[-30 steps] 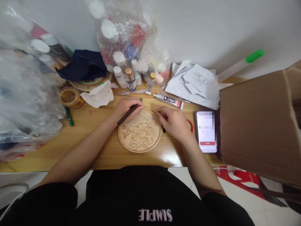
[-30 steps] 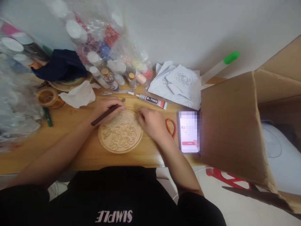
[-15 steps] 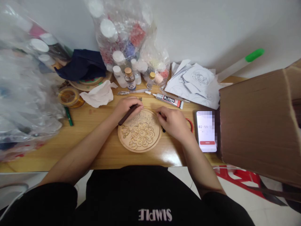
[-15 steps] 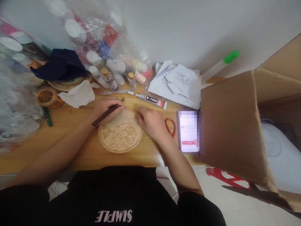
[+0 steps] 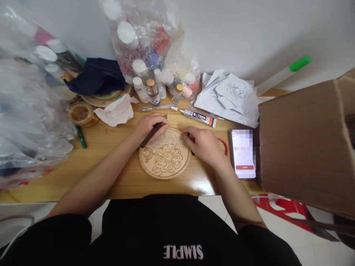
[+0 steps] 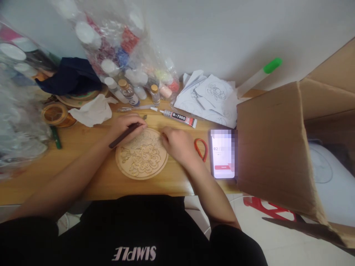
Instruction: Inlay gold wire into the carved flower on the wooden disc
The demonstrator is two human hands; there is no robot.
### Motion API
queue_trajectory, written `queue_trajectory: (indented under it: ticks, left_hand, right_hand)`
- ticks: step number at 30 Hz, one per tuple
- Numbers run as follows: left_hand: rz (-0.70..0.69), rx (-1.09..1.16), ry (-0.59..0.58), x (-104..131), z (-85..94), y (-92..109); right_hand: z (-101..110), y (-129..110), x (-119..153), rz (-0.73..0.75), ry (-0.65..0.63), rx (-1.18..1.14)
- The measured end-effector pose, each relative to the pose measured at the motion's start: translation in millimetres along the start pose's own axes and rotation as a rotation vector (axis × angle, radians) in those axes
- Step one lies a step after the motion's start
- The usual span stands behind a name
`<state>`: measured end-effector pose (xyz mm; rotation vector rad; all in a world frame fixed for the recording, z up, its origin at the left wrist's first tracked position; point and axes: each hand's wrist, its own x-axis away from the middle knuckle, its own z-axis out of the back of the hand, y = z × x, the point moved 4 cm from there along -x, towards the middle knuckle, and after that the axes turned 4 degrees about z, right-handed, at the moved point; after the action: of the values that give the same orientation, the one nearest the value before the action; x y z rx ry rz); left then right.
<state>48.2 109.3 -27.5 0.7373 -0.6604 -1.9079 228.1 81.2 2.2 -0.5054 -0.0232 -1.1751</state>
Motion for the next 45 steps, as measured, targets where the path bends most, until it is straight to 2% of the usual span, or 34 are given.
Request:
queue_trajectory:
  ticks: [7, 25, 34, 45]
  left_hand:
    - [-0.003, 0.002, 0.004, -1.1, -0.7, -0.8]
    - [-0.021, 0.016, 0.009, -0.9, -0.4, 1.4]
    - [-0.014, 0.001, 0.016, -1.1, -1.1, 0.4]
    - [-0.038, -0.001, 0.017, -1.2, -0.9, 0.7]
  right_hand:
    - [-1.6, -0.3, 0.4, 0.017, -0.037, 0.002]
    - [0.1, -1.9, 3.8, 0.059, -0.037, 0.007]
    - [-5.6, -0.3, 4.9, 0.1, -0.019, 0.053]
    - [-2.0, -1.3, 6.0, 0.035, -0.038, 0.045]
